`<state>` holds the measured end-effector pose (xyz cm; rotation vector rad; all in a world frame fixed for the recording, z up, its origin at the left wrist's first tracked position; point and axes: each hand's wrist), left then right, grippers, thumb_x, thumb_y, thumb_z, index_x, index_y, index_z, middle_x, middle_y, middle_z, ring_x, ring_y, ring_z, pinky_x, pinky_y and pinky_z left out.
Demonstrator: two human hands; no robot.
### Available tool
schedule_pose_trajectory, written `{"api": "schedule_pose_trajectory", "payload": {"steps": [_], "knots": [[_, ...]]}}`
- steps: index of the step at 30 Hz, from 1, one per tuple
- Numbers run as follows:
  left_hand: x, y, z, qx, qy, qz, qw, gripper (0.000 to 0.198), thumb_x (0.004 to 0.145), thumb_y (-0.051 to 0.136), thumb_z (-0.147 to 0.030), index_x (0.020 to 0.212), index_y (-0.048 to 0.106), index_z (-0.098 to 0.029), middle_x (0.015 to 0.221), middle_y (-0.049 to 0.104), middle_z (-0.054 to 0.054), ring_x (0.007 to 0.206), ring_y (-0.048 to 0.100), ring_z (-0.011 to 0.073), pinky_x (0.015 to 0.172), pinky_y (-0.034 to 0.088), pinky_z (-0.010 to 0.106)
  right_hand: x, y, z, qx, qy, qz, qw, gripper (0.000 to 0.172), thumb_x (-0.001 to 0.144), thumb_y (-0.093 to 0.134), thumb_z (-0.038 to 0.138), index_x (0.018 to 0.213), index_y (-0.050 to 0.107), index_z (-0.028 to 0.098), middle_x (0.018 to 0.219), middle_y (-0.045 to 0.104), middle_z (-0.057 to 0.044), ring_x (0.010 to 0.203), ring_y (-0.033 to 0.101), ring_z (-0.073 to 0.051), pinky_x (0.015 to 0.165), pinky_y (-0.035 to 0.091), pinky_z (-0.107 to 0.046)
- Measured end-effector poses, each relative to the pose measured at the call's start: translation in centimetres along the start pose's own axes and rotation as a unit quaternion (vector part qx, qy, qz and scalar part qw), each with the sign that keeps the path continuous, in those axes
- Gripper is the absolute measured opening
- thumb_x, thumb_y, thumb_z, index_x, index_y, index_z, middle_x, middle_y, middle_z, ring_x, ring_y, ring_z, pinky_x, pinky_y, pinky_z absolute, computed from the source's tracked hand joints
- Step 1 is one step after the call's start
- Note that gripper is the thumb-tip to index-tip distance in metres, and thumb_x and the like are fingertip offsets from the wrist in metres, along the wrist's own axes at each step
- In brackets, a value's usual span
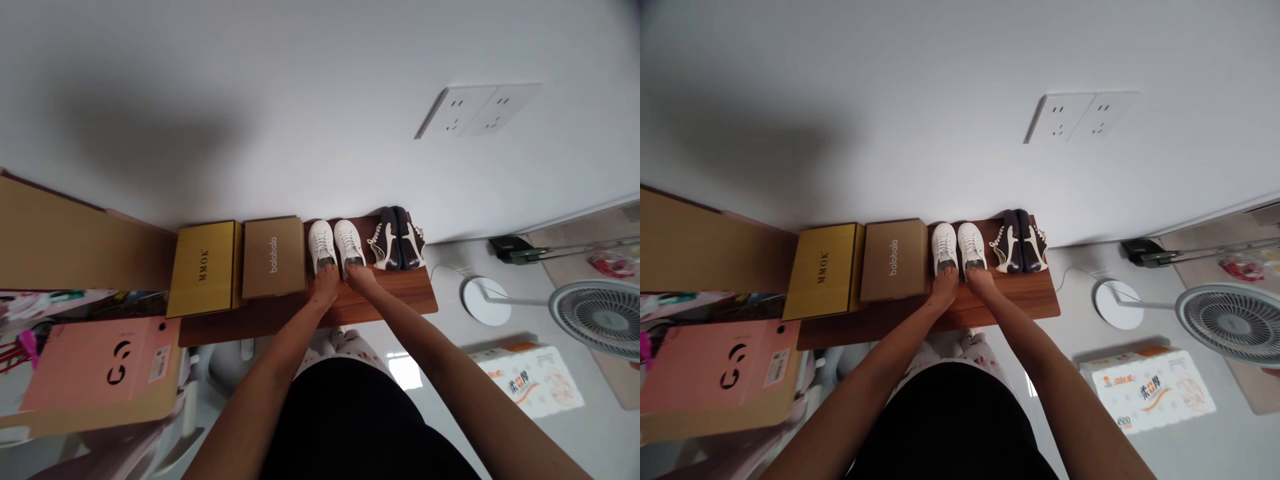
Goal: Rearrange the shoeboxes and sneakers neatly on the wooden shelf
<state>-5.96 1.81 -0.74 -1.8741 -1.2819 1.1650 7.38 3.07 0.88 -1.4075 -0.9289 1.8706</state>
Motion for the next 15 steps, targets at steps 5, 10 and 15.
{"api": "schedule_pose_trajectory", "payload": {"steps": [5,10,15], "knots": [[0.0,-0.1,0.3,0.005,-0.008,0.009,1.0,0.026,0.095,0.043,-0.01,0.111,0.063,-0.011,0.114,0.061,0.021,0.113,0.061,0.0311,0.103,0.043,0.041,0.7,0.1,0.5,0.001,-0.003,-0.003,1.0,0.026,0.096,0.044,0.018,0.11,0.065,0.013,0.119,0.068,-0.021,0.109,0.066,-0.029,0.091,0.05,-0.037],[0.1,0.1,0.6,0.002,-0.019,0.008,1.0,0.024,0.095,0.045,-0.011,0.11,0.063,-0.011,0.115,0.061,0.02,0.112,0.062,0.0312,0.102,0.043,0.039,1.1,0.3,0.8,0.004,0.0,-0.002,1.0,0.026,0.096,0.044,0.017,0.112,0.064,0.014,0.119,0.068,-0.02,0.107,0.066,-0.027,0.089,0.051,-0.036],[0.0,-0.1,0.8,0.065,-0.017,0.013,0.998,0.028,0.095,0.038,-0.006,0.111,0.061,-0.012,0.111,0.063,0.018,0.111,0.061,0.0286,0.097,0.045,0.037,0.7,0.4,1.5,0.014,0.003,-0.042,0.999,0.022,0.096,0.048,0.017,0.109,0.064,0.011,0.116,0.067,-0.021,0.107,0.064,-0.027,0.091,0.049,-0.036]]}}
Point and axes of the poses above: each hand's wrist, its own x-axis towards the middle knuckle, its own y-axis out of the palm, z = x × y
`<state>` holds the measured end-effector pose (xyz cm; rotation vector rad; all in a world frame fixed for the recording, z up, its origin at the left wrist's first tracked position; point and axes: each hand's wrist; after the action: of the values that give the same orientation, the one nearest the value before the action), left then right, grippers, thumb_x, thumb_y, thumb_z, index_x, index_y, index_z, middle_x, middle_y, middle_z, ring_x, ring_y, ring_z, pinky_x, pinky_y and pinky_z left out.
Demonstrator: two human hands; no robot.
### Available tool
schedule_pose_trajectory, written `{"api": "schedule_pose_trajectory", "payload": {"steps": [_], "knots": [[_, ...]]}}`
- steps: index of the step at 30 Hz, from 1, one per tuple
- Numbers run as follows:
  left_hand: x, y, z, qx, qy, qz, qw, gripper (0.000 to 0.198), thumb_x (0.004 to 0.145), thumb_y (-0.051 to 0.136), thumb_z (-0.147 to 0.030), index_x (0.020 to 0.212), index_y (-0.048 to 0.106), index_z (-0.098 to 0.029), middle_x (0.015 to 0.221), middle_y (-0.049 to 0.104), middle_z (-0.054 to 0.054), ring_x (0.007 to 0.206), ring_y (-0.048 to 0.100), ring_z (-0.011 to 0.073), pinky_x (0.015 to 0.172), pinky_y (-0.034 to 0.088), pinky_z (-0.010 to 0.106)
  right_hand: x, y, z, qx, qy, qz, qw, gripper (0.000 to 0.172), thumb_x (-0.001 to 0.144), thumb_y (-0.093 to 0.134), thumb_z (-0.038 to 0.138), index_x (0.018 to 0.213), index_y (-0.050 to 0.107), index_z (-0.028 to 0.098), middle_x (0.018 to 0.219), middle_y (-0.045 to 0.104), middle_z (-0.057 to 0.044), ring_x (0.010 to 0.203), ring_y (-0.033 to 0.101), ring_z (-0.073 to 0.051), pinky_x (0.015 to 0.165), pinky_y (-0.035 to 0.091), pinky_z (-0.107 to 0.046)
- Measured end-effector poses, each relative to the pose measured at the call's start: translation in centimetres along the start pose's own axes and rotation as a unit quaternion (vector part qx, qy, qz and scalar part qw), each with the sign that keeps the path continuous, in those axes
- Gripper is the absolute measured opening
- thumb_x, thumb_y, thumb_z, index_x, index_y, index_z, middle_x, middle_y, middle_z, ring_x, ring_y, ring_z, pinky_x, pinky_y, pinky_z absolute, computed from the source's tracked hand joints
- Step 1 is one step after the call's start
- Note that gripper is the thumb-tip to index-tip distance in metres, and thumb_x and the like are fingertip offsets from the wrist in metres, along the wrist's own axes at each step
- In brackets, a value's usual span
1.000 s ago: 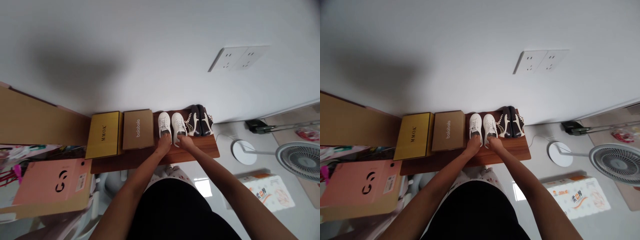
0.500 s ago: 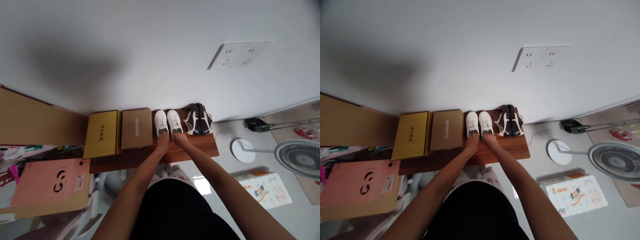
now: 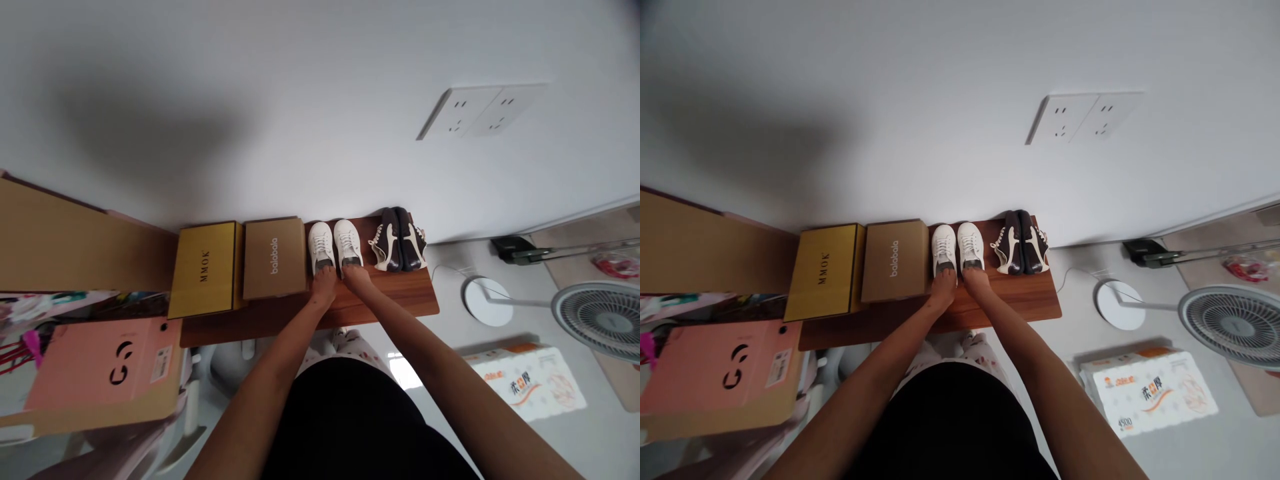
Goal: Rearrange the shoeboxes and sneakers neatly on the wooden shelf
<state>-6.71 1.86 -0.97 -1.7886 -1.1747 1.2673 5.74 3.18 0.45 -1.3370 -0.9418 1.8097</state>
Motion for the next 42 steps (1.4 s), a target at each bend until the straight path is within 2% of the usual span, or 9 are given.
{"api": "schedule_pose_trajectory", "payload": {"steps": [6,10,14,16,18,22,26,31,42], "knots": [[-1.1,-1.0,-0.6,-0.008,0.034,-0.038,0.999,0.024,0.093,0.056,-0.022,0.115,0.06,-0.014,0.115,0.06,0.02,0.116,0.057,0.0348,0.1,0.045,0.046,-3.1,0.1,-2.0,0.057,-0.007,-0.094,0.994,0.032,0.096,0.054,0.034,0.119,0.064,0.013,0.124,0.063,-0.019,0.114,0.056,-0.031,0.101,0.045,-0.041],[-1.2,0.1,-4.3,-0.108,0.151,-0.051,0.981,0.028,0.092,0.058,-0.021,0.12,0.059,-0.018,0.12,0.06,0.017,0.12,0.055,0.0312,0.106,0.043,0.045,-6.1,1.2,-8.0,0.184,0.04,-0.249,0.95,0.037,0.098,0.042,0.039,0.122,0.064,0.022,0.124,0.064,-0.015,0.117,0.056,-0.03,0.106,0.042,-0.045],[1.0,2.7,-10.0,-0.228,0.174,-0.032,0.958,0.037,0.092,0.057,-0.019,0.129,0.054,-0.017,0.127,0.059,0.015,0.126,0.054,0.0253,0.109,0.042,0.041,-7.0,1.9,-15.6,0.188,0.214,-0.378,0.881,0.051,0.095,0.044,0.043,0.132,0.054,0.009,0.128,0.059,-0.022,0.123,0.051,-0.034,0.106,0.039,-0.051],[2.6,3.9,-12.3,-0.237,0.121,-0.009,0.964,0.046,0.09,0.062,-0.02,0.133,0.051,-0.011,0.131,0.057,0.02,0.127,0.054,0.0266,0.108,0.042,0.04,-6.4,2.1,-18.7,0.177,0.272,-0.362,0.874,0.055,0.092,0.049,0.044,0.131,0.053,0.006,0.125,0.061,-0.024,0.121,0.053,-0.035,0.104,0.041,-0.051],[4.1,4.6,-13.9,-0.208,0.077,0.029,0.975,0.051,0.086,0.068,-0.022,0.132,0.051,-0.006,0.131,0.057,0.024,0.126,0.055,0.0286,0.106,0.043,0.039,-5.6,2.2,-21.0,0.193,0.28,-0.292,0.894,0.049,0.088,0.055,0.045,0.122,0.059,0.01,0.113,0.067,-0.02,0.111,0.059,-0.033,0.097,0.045,-0.046],[5.6,4.6,-14.9,-0.14,0.036,0.084,0.986,0.041,0.087,0.07,-0.025,0.122,0.057,-0.01,0.125,0.064,0.02,0.12,0.061,0.0269,0.1,0.045,0.036,-4.5,2.1,-22.9,0.245,0.265,-0.191,0.913,0.034,0.082,0.064,0.044,0.103,0.064,0.018,0.093,0.07,-0.009,0.088,0.064,-0.025,0.078,0.048,-0.033],[5.6,3.2,-15.1,-0.099,0.07,0.109,0.987,0.03,0.092,0.063,-0.029,0.119,0.059,-0.016,0.12,0.069,0.015,0.115,0.064,0.0241,0.093,0.048,0.031,-4.7,1.4,-23.1,0.241,0.222,-0.216,0.919,0.031,0.082,0.066,0.043,0.1,0.063,0.017,0.089,0.07,-0.008,0.081,0.062,-0.023,0.07,0.044,-0.029],[5.0,1.7,-16.1,0.011,0.125,0.112,0.986,0.032,0.094,0.058,-0.029,0.125,0.057,-0.018,0.115,0.071,0.015,0.111,0.067,0.0261,0.092,0.049,0.034,-5.7,0.9,-22.9,0.116,0.17,-0.224,0.952,0.028,0.084,0.068,0.042,0.101,0.065,0.02,0.088,0.07,-0.009,0.085,0.062,-0.025,0.073,0.042,-0.031],[5.0,1.9,-18.6,0.097,0.132,0.081,0.983,0.033,0.096,0.043,-0.008,0.117,0.068,-0.007,0.094,0.073,0.019,0.105,0.07,0.0274,0.095,0.052,0.04,-4.7,1.0,-20.8,-0.046,0.102,-0.175,0.978,0.017,0.088,0.061,0.025,0.101,0.065,0.015,0.1,0.072,-0.017,0.095,0.059,-0.027,0.084,0.036,-0.035]]}}
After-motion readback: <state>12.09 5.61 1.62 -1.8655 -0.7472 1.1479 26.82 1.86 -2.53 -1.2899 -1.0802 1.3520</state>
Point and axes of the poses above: each hand's wrist, its own x-axis towards the middle knuckle, its own y-axis out of the palm, z = x × y
